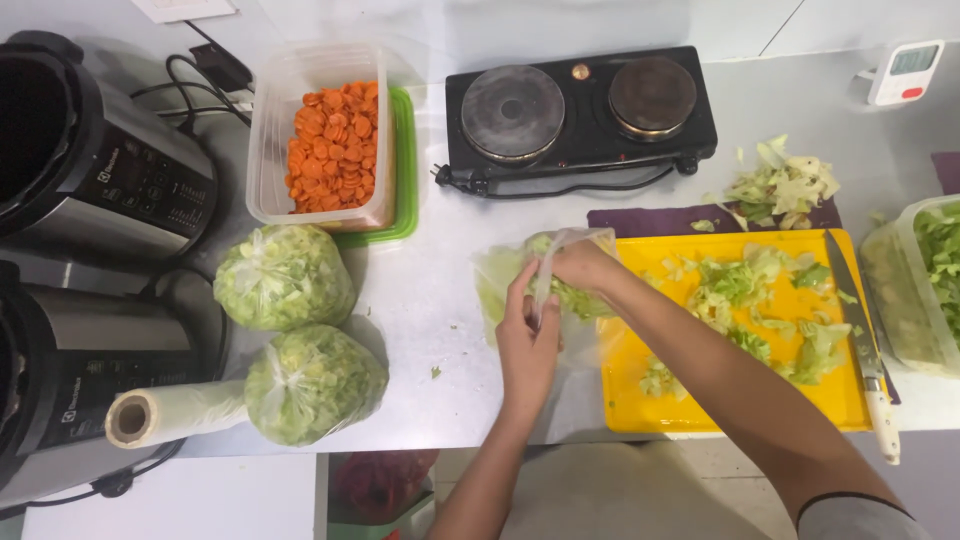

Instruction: Chopping lettuce on a cutting board and placing the pieces into plastic bags.

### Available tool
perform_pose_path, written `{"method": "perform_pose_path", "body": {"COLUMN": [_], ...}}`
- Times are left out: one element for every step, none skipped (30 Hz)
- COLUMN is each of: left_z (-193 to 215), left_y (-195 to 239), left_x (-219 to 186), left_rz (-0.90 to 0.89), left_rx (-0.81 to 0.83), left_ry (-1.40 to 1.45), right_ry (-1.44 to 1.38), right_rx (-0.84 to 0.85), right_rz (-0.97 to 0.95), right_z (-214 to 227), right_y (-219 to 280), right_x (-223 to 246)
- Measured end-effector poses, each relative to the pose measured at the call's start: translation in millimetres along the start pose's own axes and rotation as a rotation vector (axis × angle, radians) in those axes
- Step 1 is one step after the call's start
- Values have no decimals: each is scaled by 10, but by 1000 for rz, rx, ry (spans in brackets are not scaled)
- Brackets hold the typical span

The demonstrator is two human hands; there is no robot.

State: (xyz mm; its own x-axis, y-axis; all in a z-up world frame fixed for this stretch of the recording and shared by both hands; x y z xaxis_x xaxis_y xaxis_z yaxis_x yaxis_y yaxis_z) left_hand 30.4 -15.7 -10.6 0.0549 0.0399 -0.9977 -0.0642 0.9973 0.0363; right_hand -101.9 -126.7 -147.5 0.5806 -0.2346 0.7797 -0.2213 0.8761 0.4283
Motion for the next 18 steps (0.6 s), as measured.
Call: {"method": "perform_pose_path", "body": {"left_z": [-2,-10,18,47,72,138,224,300,355,434,507,532,559,573,565,569,574,569], "left_y": [13,24,-7,-48,-88,-129,-173,-249,-289,-313,-336,-332,-329,-346,-343,-323,-305,-273], "left_x": [13,26,114,188,262,224,167,101,140,180,222,160,96,30,17,12,7,23], "left_rz": [21,40,44,14,-15,-8,-53,-105,-105,-105,-105,-98,-95,-97,-95,-74,-53,-54], "left_rx": [-1,-4,-3,-17,-32,-24,-78,-134,-127,-156,-185,-170,-178,-185,-169,-177,-185,-175], "left_ry": [65,130,130,157,184,182,178,177,177,194,211,210,177,148,150,164,178,182], "right_ry": [-253,-505,-506,-540,-574,-580,-6,570,567,404,237,230,199,171,167,133,99,100], "right_rx": [8,15,16,-16,-47,-50,-11,34,30,15,-4,-12,-7,-5,-18,-75,-133,-142], "right_rz": [-75,-148,-152,-196,-241,-248,-65,125,121,274,423,411,348,287,276,234,193,187], "right_z": [-141,-282,-411,-523,-632,-538,-447,-368,-189,-28,151,343,539,750,894,1056,1216,1295], "right_y": [-72,-143,-194,-245,-295,-75,135,327,505,709,923,1123,1315,1501,1609,1717,1830,1871], "right_x": [-141,-283,-380,-495,-613,-352,-5,336,479,686,883,984,1065,1147,1015,878,742,427]}}
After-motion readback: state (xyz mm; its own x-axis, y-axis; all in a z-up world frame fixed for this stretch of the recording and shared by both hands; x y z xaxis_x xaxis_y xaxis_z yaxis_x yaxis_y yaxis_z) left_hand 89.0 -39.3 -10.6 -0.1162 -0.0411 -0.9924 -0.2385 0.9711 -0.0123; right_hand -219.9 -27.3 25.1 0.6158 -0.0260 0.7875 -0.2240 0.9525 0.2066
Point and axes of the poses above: each hand's wrist, its own y-axis away from the middle knuckle, its own z-axis out of the back of the hand, x = y × z, the point moved 4 cm from there along -y, towards the middle knuckle, and after that the axes turned 6 degrees about -z, right-handed, at the moved point
